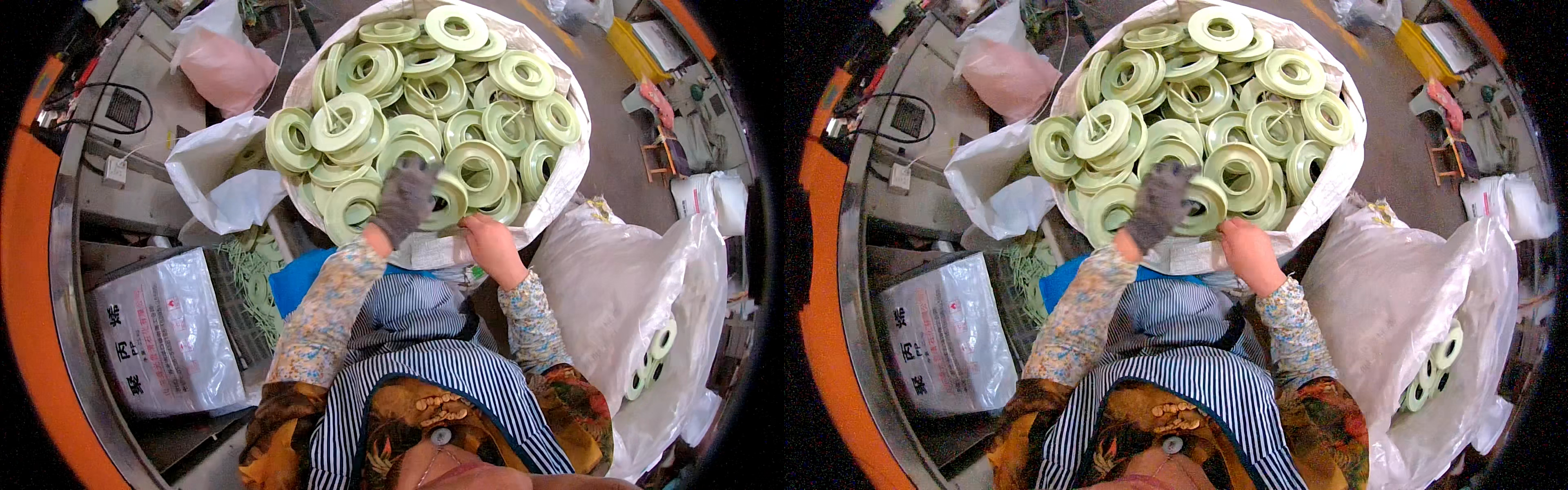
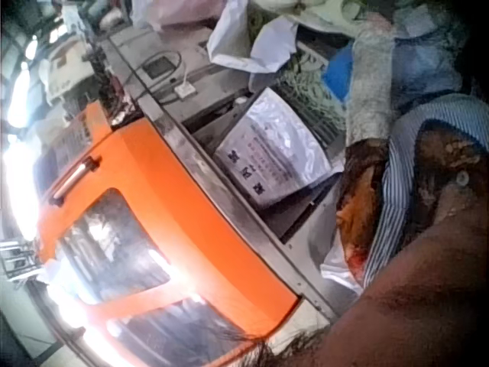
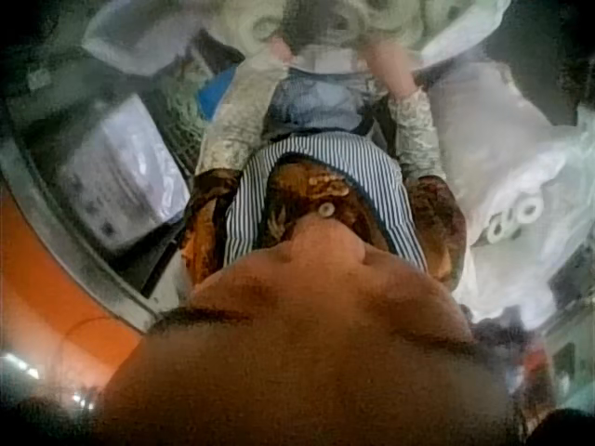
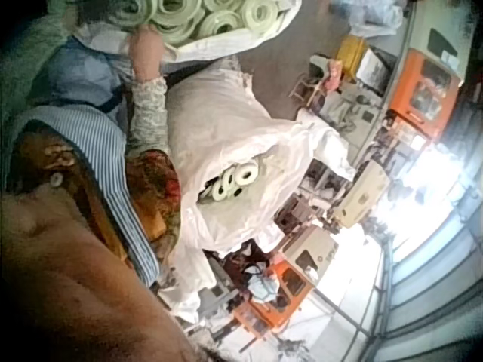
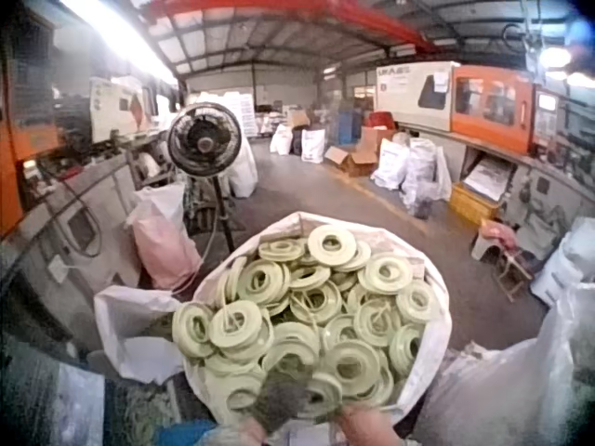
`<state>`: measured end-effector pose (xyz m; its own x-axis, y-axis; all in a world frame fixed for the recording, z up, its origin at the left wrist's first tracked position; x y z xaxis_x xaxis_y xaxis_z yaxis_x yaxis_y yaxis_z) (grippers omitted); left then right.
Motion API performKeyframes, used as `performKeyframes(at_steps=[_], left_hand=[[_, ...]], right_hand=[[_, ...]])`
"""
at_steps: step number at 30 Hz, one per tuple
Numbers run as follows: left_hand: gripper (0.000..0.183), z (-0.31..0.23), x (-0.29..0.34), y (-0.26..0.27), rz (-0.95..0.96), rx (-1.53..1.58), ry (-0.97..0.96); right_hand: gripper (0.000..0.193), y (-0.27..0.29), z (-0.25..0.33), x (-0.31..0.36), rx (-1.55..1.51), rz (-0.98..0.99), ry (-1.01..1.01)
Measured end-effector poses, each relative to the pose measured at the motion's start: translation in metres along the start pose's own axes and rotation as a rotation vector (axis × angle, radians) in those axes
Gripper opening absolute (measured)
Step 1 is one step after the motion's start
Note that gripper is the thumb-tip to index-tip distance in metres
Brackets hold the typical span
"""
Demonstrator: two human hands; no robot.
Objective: The person repeatedly picks light green plastic rings from a large sack, inserts a black circular insert into each ring, and places the assembled units into a second sack. The process continues throughout the clip with consistent hand motions.
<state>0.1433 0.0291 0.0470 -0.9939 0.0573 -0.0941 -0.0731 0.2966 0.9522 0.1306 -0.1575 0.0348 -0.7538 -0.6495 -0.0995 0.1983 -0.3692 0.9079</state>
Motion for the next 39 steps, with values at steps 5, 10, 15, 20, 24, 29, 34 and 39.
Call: performKeyframes(at_steps=[5, 10, 15, 20, 24, 29, 34, 39], left_hand=[[0.046, 0.038, 0.018, 0.073, -0.527, 1.058, 0.235], [0.050, 0.046, 0.066, 0.064, -0.592, 0.842, 0.038], [0.031, 0.044, 0.109, 0.046, -0.668, 0.748, 0.097], [0.033, 0.043, 0.129, 0.042, -0.620, 0.822, 0.146], [0.033, 0.044, 0.138, 0.038, -0.607, 0.667, 0.109], [0.039, 0.052, 0.153, 0.043, -0.595, 1.654, 0.244], [0.040, 0.021, 0.151, 0.054, -0.535, 2.557, 0.357], [0.042, 0.022, 0.162, 0.046, -0.580, 2.466, 0.394]], right_hand=[[0.022, -0.065, -0.013, -0.034, 0.027, 0.138, 0.266], [0.030, -0.127, -0.030, -0.081, 0.244, 0.588, 0.299], [0.037, -0.142, -0.041, -0.086, 0.262, 0.624, 0.321], [0.039, -0.135, -0.029, -0.071, 0.105, 0.432, 0.029], [0.033, -0.139, -0.026, -0.070, 0.288, 0.371, 0.049], [0.021, -0.103, -0.009, -0.065, 0.458, 0.384, 0.087], [0.015, -0.139, -0.026, -0.079, 0.438, 0.456, 0.011], [0.016, -0.128, -0.014, -0.074, 0.421, 0.301, -0.016]])
Point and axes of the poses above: each hand's wrist, its own x-axis away from the middle knuckle, its own y-axis out of the back of the hand, z = x × y, the point moved 3 cm from there along -x, towards the middle knuckle, and after that the axes turned 5 degrees about x, right-handed, at the moved point
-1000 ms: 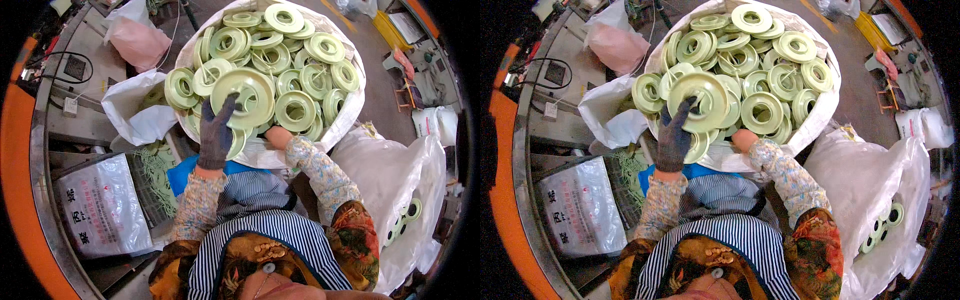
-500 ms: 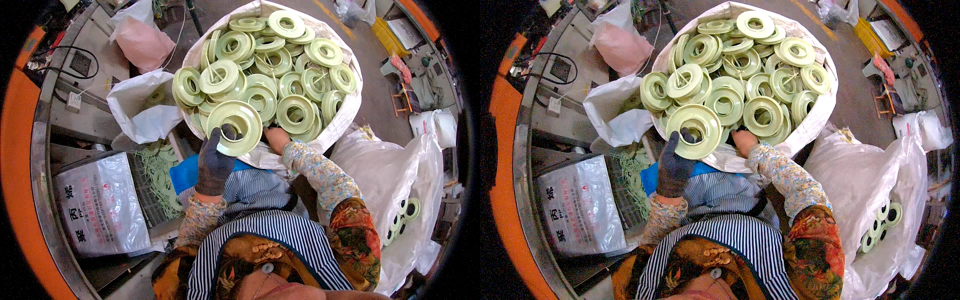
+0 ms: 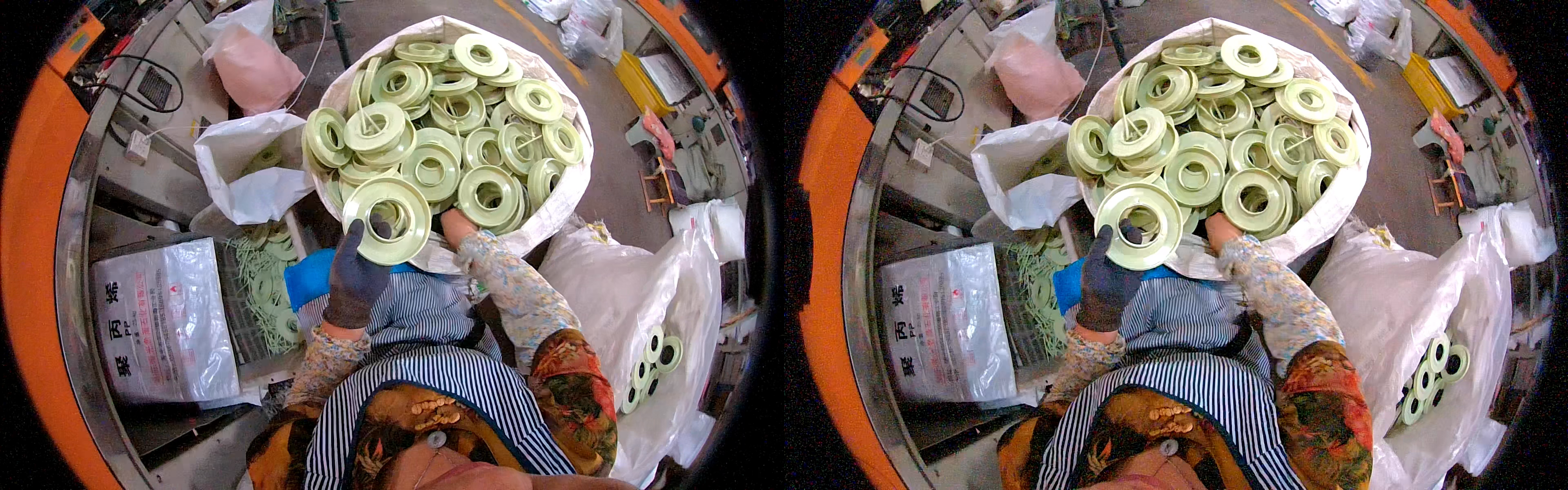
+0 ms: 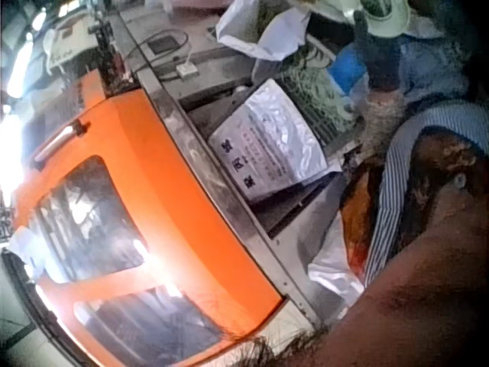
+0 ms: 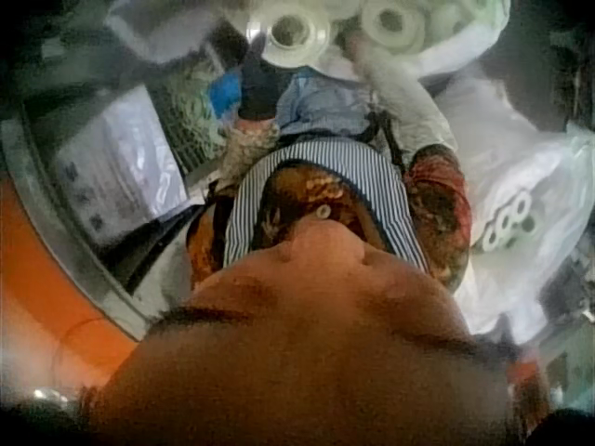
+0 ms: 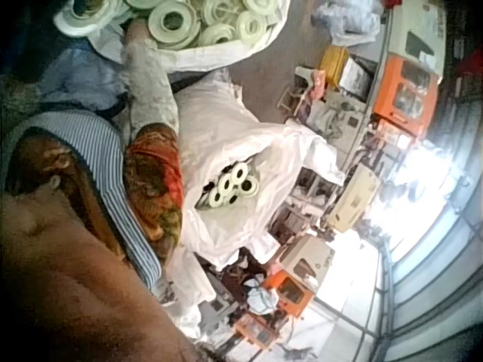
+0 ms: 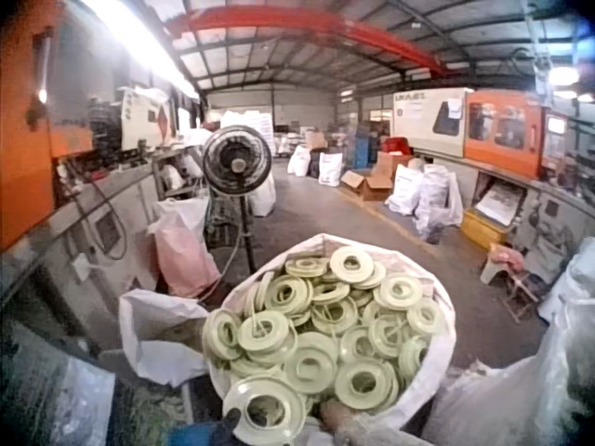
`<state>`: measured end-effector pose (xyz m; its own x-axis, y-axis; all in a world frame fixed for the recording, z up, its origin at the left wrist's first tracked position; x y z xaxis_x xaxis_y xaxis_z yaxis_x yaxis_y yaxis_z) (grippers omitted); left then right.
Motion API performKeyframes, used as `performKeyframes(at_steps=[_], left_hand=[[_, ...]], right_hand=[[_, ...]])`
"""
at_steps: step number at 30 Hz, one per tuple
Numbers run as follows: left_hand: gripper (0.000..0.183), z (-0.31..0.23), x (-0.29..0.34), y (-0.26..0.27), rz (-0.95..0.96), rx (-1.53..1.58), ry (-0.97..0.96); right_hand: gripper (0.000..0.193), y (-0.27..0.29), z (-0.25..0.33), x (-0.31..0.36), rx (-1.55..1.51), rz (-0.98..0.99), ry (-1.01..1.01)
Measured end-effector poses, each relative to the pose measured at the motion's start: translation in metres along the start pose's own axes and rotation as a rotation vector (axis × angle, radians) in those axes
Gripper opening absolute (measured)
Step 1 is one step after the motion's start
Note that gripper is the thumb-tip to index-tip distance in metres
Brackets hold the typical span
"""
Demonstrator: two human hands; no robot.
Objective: The person repeatedly picks light green plastic rings from a large sack, inserts a black circular insert into each ring, and places the assembled units into a second sack. The process continues throughout the clip with consistent hand motions.
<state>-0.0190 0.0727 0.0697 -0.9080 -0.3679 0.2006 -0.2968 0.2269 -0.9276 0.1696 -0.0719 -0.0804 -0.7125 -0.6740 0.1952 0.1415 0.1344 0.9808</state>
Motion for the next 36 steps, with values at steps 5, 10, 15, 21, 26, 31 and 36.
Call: performKeyframes(at_steps=[5, 10, 15, 21, 26, 31, 36], left_hand=[[0.036, -0.016, 0.004, 0.023, 0.032, -0.235, -0.149], [0.033, -0.023, 0.020, 0.007, 0.305, -1.965, -0.986], [0.035, -0.005, 0.015, -0.005, 0.381, -1.651, -0.794], [0.047, 0.014, 0.007, -0.018, 0.090, -0.877, -0.241], [0.051, 0.018, 0.018, -0.032, 0.153, -0.961, -0.261], [0.045, 0.006, 0.021, -0.041, 0.332, -1.494, -0.438], [0.044, 0.001, 0.020, -0.030, 0.561, -1.819, -0.767]], right_hand=[[0.014, 0.038, -0.009, 0.018, 0.138, -0.145, -0.005], [0.015, 0.095, -0.020, 0.056, -0.132, -0.574, -0.136], [0.018, 0.182, 0.030, 0.091, -0.557, -0.612, 0.239], [0.055, 0.198, 0.054, 0.109, -0.417, -0.465, 0.315], [0.090, 0.198, 0.064, 0.122, -0.351, -0.413, 0.300], [0.081, 0.198, 0.048, 0.119, -0.583, -0.391, 0.324], [0.081, 0.197, 0.048, 0.117, -0.558, -0.298, 0.367]])
Point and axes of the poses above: each hand's wrist, its own x-axis away from the middle knuckle, its own y-axis out of the back of the hand, z = x × y, the point moved 3 cm from there along -x, towards the middle knuckle, and after that the axes turned 5 degrees about x, right-handed, at the moved point
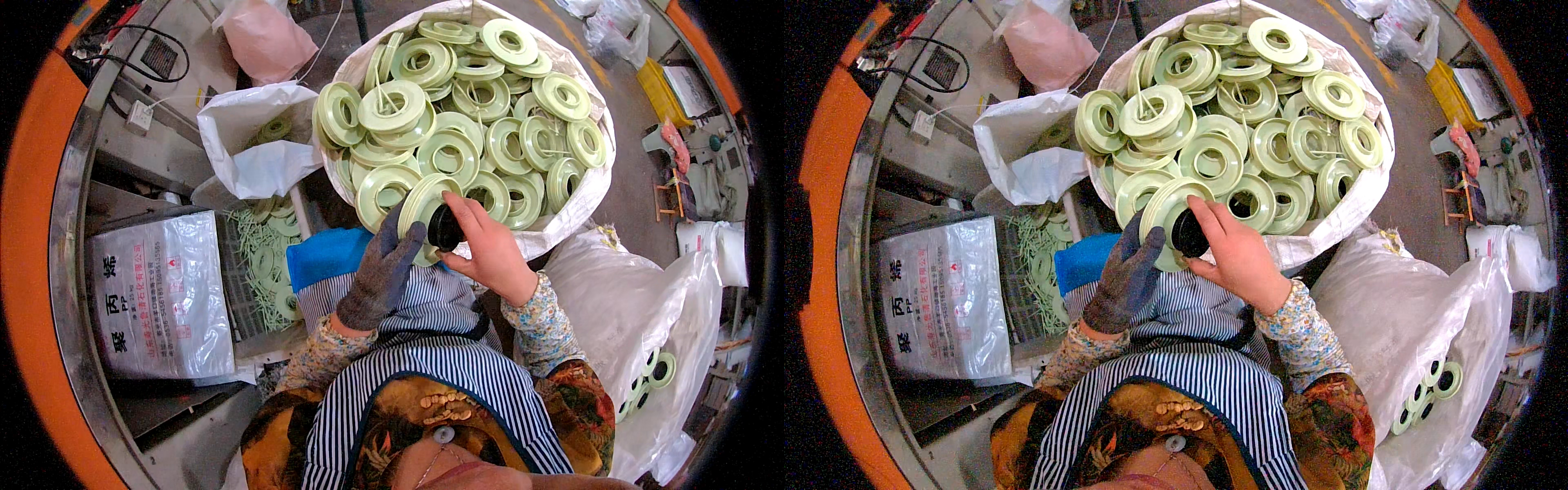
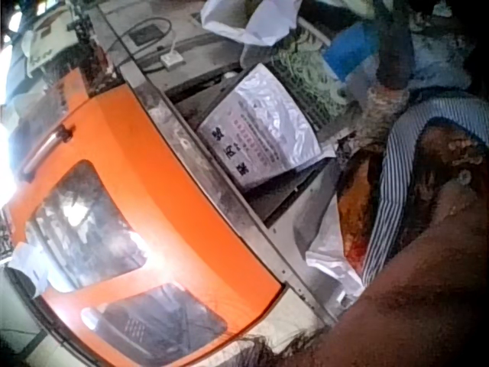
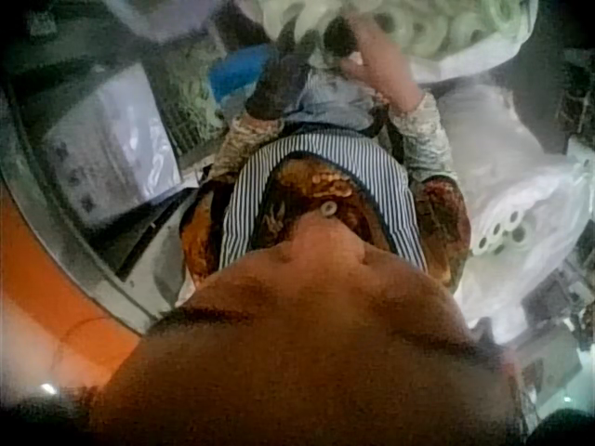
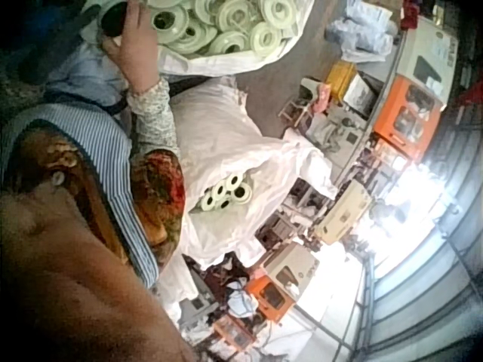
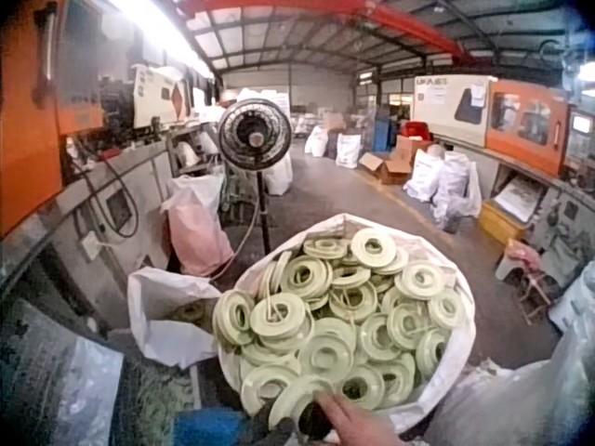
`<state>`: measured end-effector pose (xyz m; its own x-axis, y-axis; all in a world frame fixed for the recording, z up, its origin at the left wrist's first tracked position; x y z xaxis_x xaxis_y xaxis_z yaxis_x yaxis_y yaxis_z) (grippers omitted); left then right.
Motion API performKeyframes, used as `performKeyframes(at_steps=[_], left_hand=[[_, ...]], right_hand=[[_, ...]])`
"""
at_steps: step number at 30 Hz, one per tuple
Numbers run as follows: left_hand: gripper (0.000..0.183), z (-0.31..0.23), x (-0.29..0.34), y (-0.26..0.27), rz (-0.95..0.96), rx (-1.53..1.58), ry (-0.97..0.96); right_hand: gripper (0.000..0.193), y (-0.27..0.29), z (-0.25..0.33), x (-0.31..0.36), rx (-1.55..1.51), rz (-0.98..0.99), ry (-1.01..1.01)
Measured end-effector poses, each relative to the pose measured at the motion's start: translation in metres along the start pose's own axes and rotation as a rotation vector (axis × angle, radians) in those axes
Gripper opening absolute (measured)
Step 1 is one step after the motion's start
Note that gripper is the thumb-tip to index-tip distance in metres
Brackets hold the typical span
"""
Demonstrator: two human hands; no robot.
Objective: The person repeatedly picks light green plastic rings from a large sack, inserts a black circular insert into each ring, and places the assembled units into a second sack. The process continues throughout the clip with consistent hand motions.
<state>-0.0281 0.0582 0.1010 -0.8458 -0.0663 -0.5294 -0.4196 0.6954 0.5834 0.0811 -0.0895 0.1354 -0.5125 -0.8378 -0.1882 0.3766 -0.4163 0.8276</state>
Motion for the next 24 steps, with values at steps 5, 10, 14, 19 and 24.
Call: performKeyframes(at_steps=[5, 10, 14, 19, 24], left_hand=[[0.048, -0.005, -0.003, -0.006, -0.033, 0.661, 0.455], [0.051, -0.016, -0.004, 0.002, -0.003, 0.314, 0.231], [0.045, -0.017, -0.001, 0.000, 0.003, 0.357, 0.246], [0.038, -0.019, -0.005, 0.010, 0.086, 0.003, 0.018], [0.036, -0.018, -0.013, 0.013, 0.070, 0.175, 0.138]], right_hand=[[0.084, 0.000, -0.001, 0.002, 0.099, -0.041, 0.100], [0.083, 0.004, 0.001, 0.004, 0.171, 0.027, 0.148], [0.082, 0.005, 0.002, 0.007, 0.312, 0.015, 0.250], [0.084, 0.008, 0.003, 0.006, 0.509, 0.034, 0.433], [0.084, 0.007, -0.007, -0.002, 0.202, 0.013, 0.377]])
Point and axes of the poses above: each hand's wrist, its own x-axis away from the middle knuckle, its own y-axis out of the back of the hand, z = x × y, the point moved 3 cm from there along -x, towards the middle knuckle, and after that the axes turned 5 degrees about x, right-handed, at the moved point
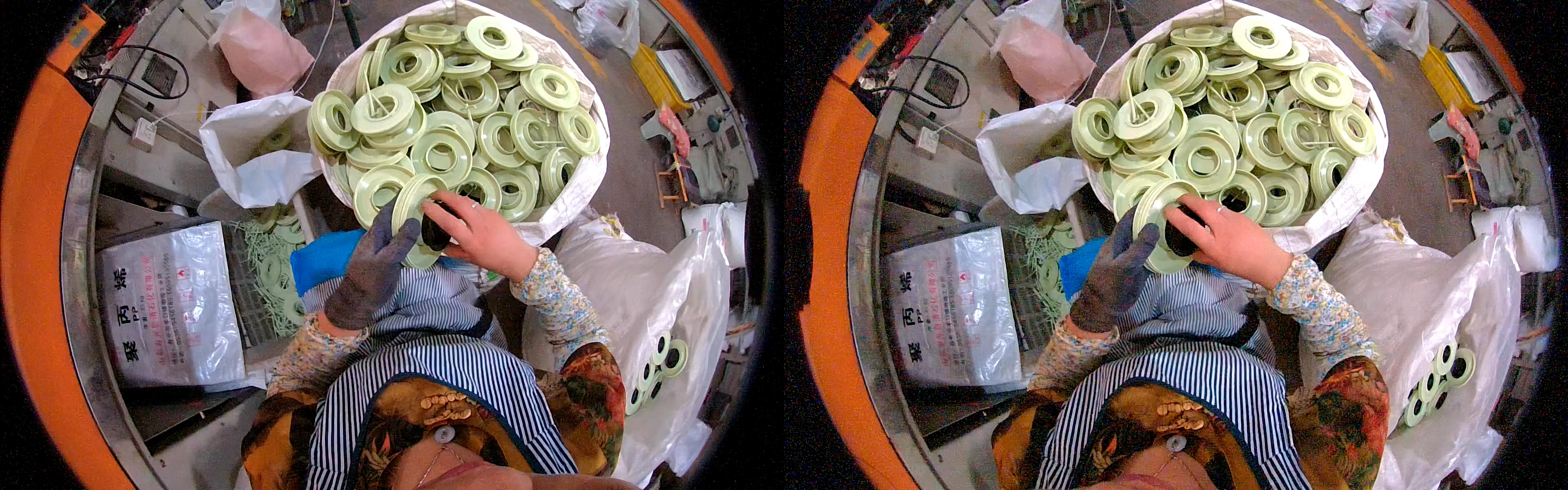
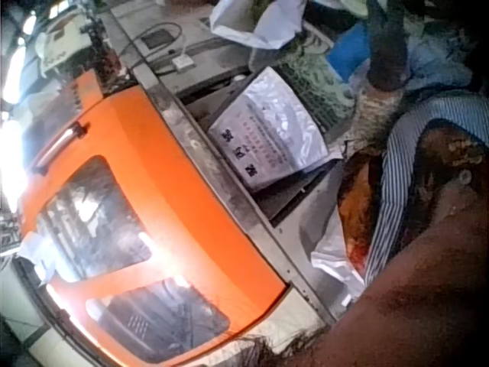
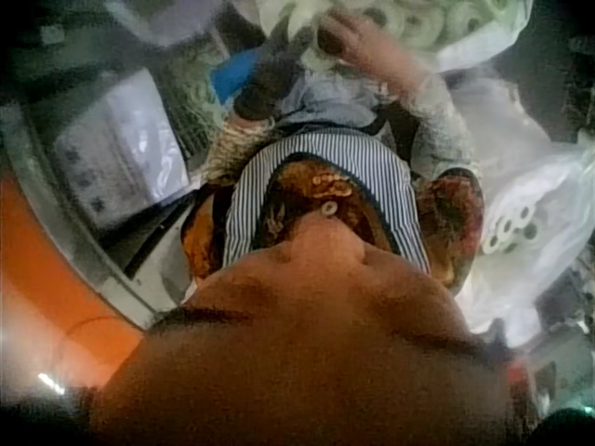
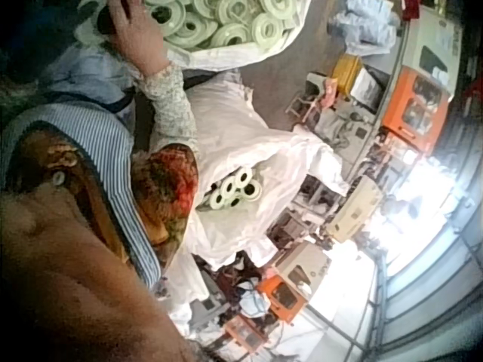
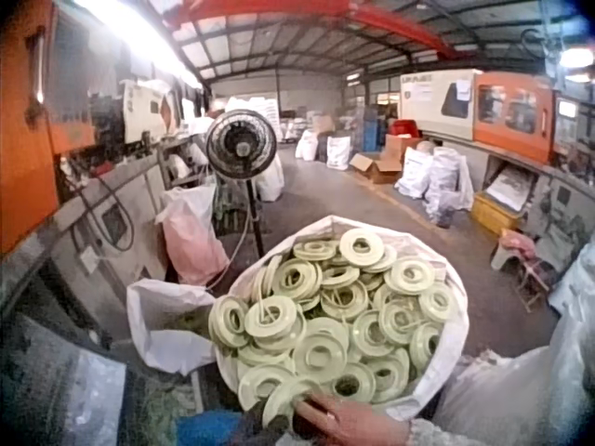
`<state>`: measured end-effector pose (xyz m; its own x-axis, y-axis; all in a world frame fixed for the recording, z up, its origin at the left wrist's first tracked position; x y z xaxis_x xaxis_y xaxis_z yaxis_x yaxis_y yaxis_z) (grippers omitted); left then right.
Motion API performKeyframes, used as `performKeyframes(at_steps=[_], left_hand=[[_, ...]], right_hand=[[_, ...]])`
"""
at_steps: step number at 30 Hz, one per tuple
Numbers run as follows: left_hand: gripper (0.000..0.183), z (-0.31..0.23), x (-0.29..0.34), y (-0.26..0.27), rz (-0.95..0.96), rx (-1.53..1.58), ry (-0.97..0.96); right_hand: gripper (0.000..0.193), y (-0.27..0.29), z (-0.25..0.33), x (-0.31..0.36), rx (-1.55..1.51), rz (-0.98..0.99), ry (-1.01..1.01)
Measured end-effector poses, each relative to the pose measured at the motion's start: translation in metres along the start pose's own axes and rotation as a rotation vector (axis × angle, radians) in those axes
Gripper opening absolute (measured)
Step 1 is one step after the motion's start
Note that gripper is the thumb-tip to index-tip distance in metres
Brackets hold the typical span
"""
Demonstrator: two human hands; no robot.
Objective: The person repeatedly picks light green plastic rings from a large sack, inserts a black circular insert into each ring, and places the assembled units into a second sack. The process continues throughout the clip with consistent hand motions.
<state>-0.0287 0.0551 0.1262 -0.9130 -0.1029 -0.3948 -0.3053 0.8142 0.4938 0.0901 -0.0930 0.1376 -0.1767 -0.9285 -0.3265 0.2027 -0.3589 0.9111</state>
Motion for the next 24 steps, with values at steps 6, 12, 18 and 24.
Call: performKeyframes(at_steps=[6, 12, 18, 24], left_hand=[[0.045, 0.004, 0.010, -0.008, -0.032, -0.001, 0.087], [0.056, 0.003, 0.013, -0.029, -0.159, 0.308, 0.307], [0.057, -0.003, 0.014, -0.027, -0.141, 0.381, 0.241], [0.055, -0.005, 0.021, -0.024, -0.219, 0.321, 0.169]], right_hand=[[0.085, -0.024, 0.008, 0.014, -0.139, -0.050, -0.213], [0.088, -0.040, 0.018, 0.025, -0.440, -0.183, -0.578], [0.083, -0.034, 0.032, 0.022, -0.191, -0.171, -0.380], [0.084, -0.020, 0.032, 0.024, -0.087, -0.251, -0.216]])
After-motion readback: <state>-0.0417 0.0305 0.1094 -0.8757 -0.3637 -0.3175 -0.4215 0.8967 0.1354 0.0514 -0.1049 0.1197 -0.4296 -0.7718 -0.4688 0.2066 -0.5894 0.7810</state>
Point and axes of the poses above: each hand's wrist, its own x-axis away from the middle knuckle, its own y-axis out of the back of the hand, z = x × y, the point moved 3 cm from there along -x, towards the middle knuckle, and after that the axes turned 5 degrees about x, right-handed, at the moved point
